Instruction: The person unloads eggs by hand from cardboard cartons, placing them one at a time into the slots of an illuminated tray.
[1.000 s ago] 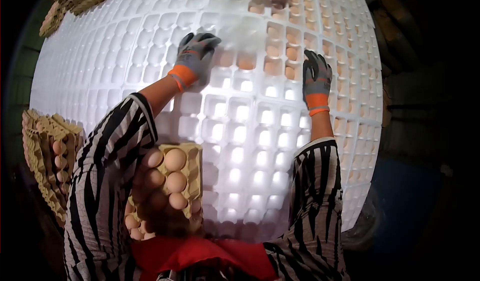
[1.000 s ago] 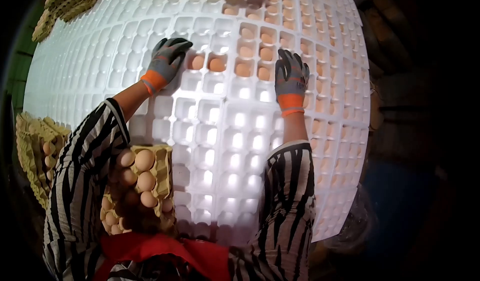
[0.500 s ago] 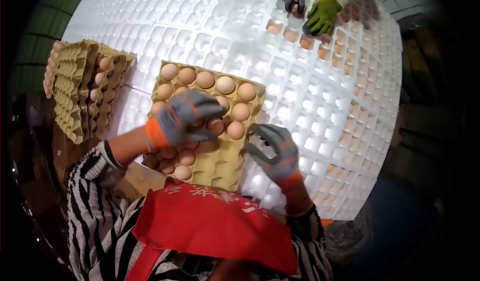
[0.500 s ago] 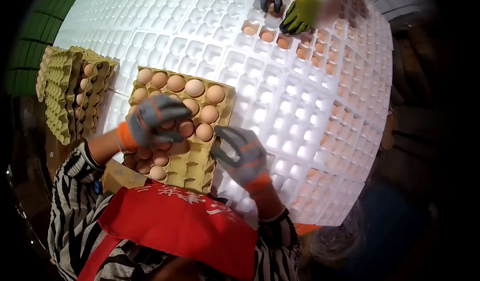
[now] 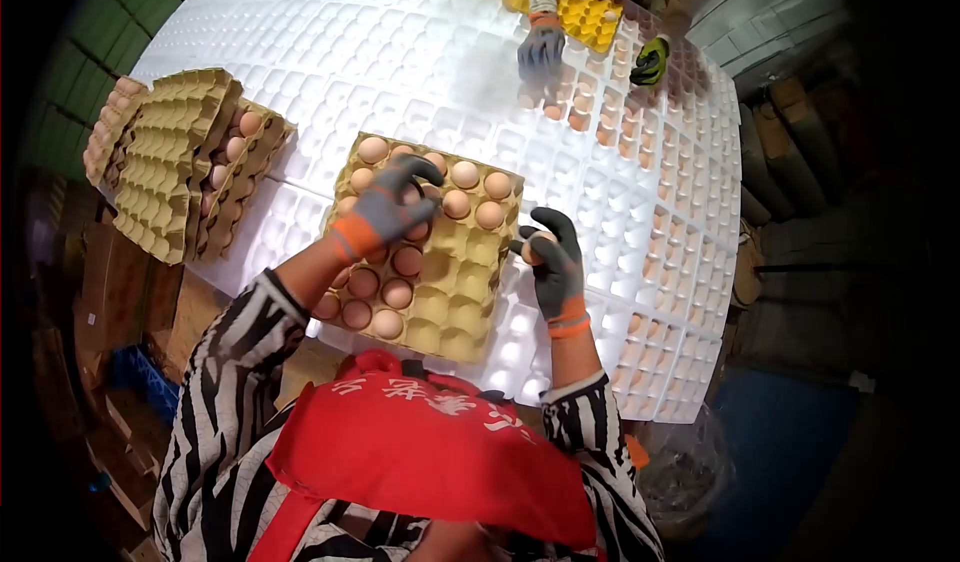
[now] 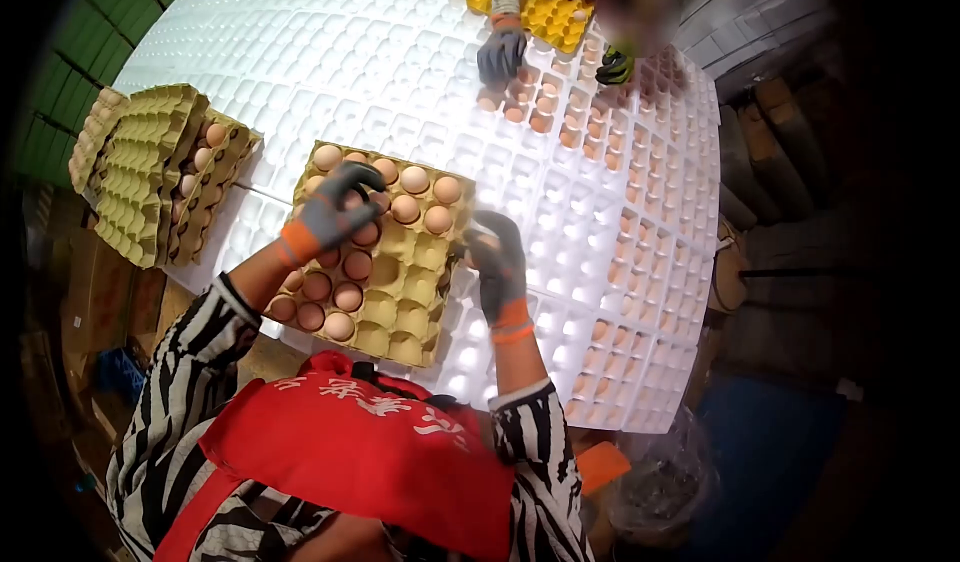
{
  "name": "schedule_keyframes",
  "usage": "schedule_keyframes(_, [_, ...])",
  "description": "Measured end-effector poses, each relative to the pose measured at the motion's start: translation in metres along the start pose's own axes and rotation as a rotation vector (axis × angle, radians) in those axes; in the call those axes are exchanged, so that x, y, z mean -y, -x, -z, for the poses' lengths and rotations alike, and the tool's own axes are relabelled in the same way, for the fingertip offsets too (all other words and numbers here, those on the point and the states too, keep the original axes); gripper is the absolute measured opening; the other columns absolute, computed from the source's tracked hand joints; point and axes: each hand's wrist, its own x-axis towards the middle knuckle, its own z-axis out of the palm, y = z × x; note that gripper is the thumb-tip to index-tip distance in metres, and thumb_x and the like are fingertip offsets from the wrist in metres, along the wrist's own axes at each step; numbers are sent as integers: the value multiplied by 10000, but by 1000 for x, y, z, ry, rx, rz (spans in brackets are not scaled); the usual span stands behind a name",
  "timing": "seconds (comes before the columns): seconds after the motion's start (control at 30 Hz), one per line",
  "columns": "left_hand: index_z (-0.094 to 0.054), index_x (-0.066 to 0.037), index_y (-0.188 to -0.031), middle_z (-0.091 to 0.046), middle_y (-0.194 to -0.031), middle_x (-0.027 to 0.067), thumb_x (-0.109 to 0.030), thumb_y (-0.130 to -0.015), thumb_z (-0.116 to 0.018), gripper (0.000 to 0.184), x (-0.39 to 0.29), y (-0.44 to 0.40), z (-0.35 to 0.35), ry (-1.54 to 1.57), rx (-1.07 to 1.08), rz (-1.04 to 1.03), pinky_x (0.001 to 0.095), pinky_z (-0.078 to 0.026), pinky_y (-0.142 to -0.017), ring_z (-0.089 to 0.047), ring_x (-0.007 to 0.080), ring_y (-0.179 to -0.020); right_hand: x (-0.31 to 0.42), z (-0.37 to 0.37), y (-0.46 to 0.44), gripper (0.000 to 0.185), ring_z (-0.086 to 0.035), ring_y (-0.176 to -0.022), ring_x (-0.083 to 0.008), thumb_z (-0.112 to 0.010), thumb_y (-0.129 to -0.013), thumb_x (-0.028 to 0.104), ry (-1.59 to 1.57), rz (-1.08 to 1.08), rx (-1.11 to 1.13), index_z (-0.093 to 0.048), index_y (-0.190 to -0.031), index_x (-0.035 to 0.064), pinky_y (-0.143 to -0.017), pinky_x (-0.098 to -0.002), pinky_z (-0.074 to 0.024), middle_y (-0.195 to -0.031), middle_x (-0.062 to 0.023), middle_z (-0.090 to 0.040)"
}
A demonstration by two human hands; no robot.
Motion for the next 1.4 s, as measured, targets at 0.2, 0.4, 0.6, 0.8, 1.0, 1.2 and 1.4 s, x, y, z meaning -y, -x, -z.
schedule_keyframes(0.2, [-606, -113, -1196, -599, -1057, 139, -112, -815, -681, 389, 14, -33, -40, -823, 239, -202, 433, -535, -748, -641, 350, -928, -5, -36, -34, 462, -649, -975, -317, -791, -780, 199, 1510, 347, 59, -651, -1212, 120, -835, -405, -556, -1102, -128, -639])
schedule_keyframes(0.4, [-597, -111, -1294, -561, -1105, 189, -69, -811, -652, 488, -9, -40, -9, -415, -37, -23, 414, -520, -815, -631, 354, -969, 26, -1, -44, 571, -651, -761, -184, -703, -848, 168, -5, -9, -69, -523, -1381, 74, -607, -295, -546, -1042, -80, -642])
schedule_keyframes(0.6, [-663, -113, -1115, -549, -1236, 180, -170, -806, -725, 320, -10, -76, -28, -896, 238, -12, 430, -549, -804, -649, 349, -977, 32, -32, -74, 586, -612, -1158, -290, -784, -800, 302, 1769, 243, 106, -577, -1341, 219, -924, -374, -551, -1393, -94, -513])
schedule_keyframes(0.8, [-709, -129, -1062, -558, -1260, 154, -263, -746, -805, 357, -28, -96, -14, -896, 302, -66, 406, -563, -841, -670, 316, -991, 32, 19, -101, 529, -645, -1098, -280, -837, -783, 323, 1001, 206, 28, -633, -1213, 93, -948, -383, -531, -1268, -116, -611])
schedule_keyframes(1.0, [-682, -150, -1072, -596, -1235, 123, -333, -734, -838, 415, -15, -215, -91, -483, 71, -194, 422, -543, -847, -667, 324, -989, 55, 138, -167, 374, -646, -1090, -276, -805, -815, 339, 1221, 219, -486, -713, -1108, 124, -926, -351, -520, -1192, -88, -644])
schedule_keyframes(1.2, [-647, -131, -1086, -565, -1215, 173, -380, -856, -725, 347, 32, -285, -194, -865, 277, -104, 458, -555, -778, -665, 339, -968, 20, 215, -213, 366, -663, -920, -199, -724, -899, 183, 1192, 446, -446, -673, -1239, 59, -774, -334, -556, -1021, -74, -674])
schedule_keyframes(1.4, [-578, -173, -1344, -621, -1138, 151, -256, -905, -672, 456, 61, -279, -160, -725, 203, -227, 462, -540, -757, -656, 343, -922, 49, 229, -208, 301, -616, -694, -111, -560, -1027, 128, 203, 179, -535, -624, -1315, 66, -595, -236, -512, -957, -31, -645])
